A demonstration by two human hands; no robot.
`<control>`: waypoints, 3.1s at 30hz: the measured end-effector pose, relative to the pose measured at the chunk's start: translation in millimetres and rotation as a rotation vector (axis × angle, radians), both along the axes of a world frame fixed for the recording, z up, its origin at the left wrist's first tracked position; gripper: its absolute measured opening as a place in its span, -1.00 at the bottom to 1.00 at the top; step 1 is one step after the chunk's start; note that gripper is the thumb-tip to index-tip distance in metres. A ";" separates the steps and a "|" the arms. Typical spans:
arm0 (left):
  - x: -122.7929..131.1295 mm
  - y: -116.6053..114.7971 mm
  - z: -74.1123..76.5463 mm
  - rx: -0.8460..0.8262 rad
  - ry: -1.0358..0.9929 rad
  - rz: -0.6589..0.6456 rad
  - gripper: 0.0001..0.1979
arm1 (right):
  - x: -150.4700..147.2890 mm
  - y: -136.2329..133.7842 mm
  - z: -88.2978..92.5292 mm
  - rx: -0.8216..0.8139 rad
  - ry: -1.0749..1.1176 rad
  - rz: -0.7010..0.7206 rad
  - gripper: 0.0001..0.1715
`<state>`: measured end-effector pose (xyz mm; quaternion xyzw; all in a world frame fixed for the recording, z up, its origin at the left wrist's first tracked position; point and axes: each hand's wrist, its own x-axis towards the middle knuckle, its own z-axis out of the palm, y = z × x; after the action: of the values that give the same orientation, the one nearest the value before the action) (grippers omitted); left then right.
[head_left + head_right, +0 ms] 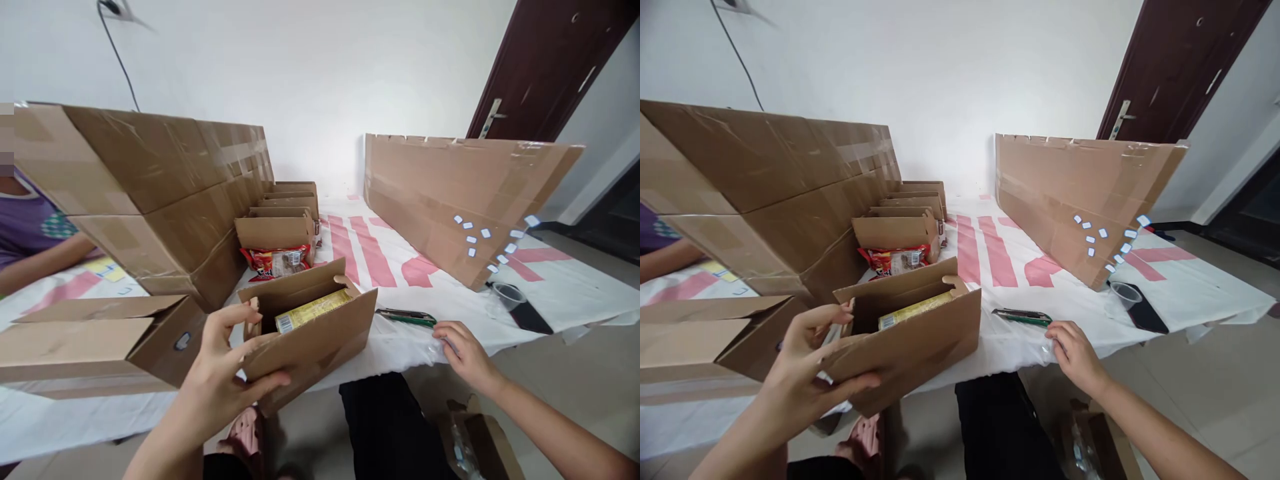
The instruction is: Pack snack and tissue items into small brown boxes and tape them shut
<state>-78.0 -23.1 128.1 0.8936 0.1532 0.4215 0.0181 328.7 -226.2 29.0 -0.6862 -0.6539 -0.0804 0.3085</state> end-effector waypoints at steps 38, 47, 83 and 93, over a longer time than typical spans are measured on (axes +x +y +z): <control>3.1 -23.8 24.1 -0.019 0.289 -0.249 -0.64 | -13.8 12.2 65.4 0.176 -0.124 0.061 -0.74; 15.2 -54.3 34.2 0.026 0.254 -0.211 -0.68 | -128.1 76.6 184.7 -0.177 -0.167 0.705 -0.68; -5.0 31.3 -10.5 -0.447 -0.241 0.010 -0.95 | -105.2 157.4 214.6 0.270 0.688 0.394 -0.45; 6.1 75.0 -49.5 -0.327 -0.518 0.328 -0.39 | -113.4 137.4 171.1 0.257 0.501 0.453 -0.40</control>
<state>-71.8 51.9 78.7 0.7057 0.3504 0.6016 0.1314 215.3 -88.8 200.1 -0.4781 -0.6780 0.0791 0.5527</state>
